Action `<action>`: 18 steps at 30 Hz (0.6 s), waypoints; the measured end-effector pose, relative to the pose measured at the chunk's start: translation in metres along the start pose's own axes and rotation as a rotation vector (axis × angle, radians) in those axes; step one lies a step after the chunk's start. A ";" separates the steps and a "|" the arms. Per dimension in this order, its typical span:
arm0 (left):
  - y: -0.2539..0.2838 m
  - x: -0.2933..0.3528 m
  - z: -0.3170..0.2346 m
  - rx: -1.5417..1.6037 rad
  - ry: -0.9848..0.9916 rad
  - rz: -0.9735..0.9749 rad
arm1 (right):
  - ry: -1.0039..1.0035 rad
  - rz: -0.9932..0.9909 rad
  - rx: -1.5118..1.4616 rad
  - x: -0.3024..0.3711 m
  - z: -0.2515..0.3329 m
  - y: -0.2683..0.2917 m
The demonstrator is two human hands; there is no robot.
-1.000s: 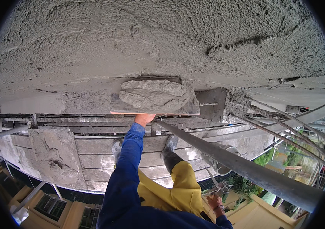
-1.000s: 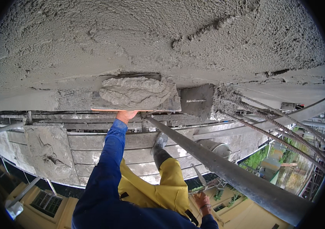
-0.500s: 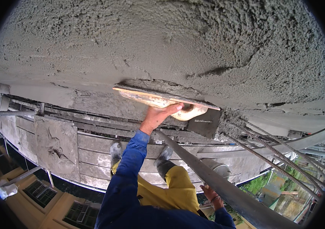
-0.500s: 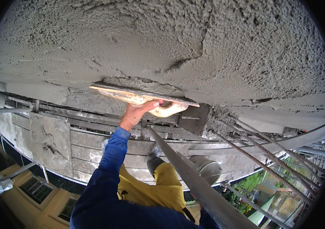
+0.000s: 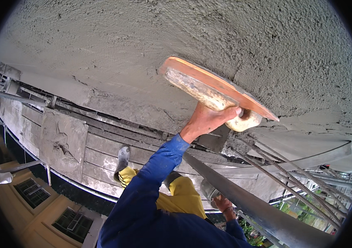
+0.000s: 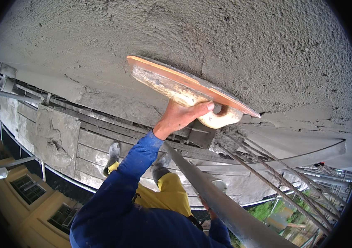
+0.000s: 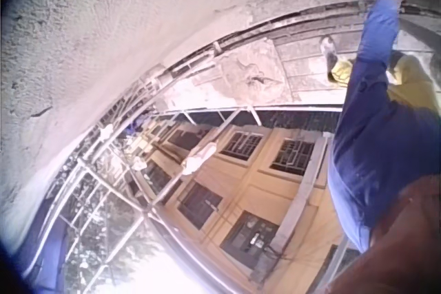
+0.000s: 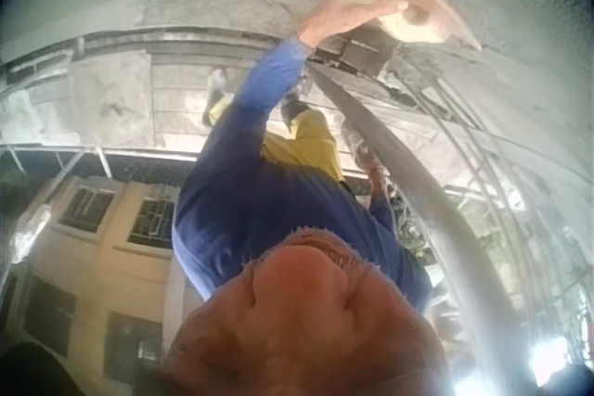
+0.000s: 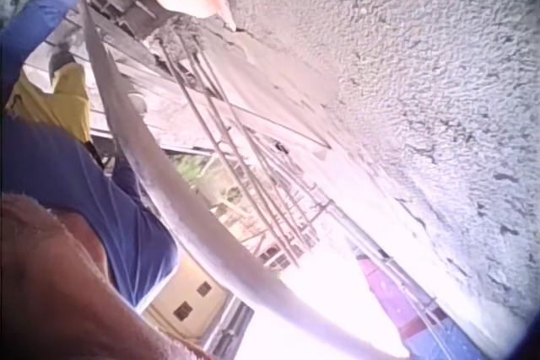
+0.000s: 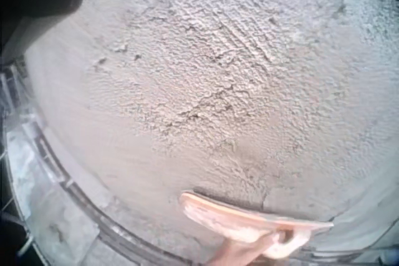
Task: The person scoops wet cement from a pile on a scaffold plank using a trowel and applies it to a vertical wall. They repeatedly smooth and level the surface with a large rectangular float, working on different sections of the wall while standing on the scaffolding.
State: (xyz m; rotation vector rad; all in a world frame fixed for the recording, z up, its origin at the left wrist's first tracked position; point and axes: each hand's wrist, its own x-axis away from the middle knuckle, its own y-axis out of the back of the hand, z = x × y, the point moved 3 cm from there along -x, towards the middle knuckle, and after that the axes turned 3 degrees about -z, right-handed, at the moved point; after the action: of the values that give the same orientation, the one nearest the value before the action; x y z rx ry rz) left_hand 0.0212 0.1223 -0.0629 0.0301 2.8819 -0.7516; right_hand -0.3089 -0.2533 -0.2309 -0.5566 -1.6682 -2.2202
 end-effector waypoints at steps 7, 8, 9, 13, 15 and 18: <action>-0.065 -0.004 -0.084 -0.060 -0.319 0.106 | 0.152 -0.033 0.091 -0.021 0.018 0.037; -0.072 -0.005 -0.100 -0.012 -0.352 0.183 | 0.176 -0.030 0.099 -0.024 0.024 0.046; -0.076 -0.003 -0.120 -0.044 -0.364 0.204 | 0.208 -0.028 0.101 -0.030 0.031 0.056; -0.062 0.024 -0.157 0.097 -0.451 0.048 | 0.298 -0.021 0.111 -0.043 0.054 0.097; -0.025 0.053 -0.161 0.314 -0.439 -0.191 | 0.339 -0.022 0.115 -0.054 0.071 0.115; 0.060 0.106 -0.123 0.366 -0.404 -0.489 | 0.349 -0.040 0.105 -0.058 0.090 0.140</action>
State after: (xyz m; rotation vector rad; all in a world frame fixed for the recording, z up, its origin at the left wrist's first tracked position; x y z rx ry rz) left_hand -0.0986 0.2321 -0.0029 -0.7147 2.3473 -1.1953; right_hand -0.1822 -0.2046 -0.1180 -0.1008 -1.6085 -2.0939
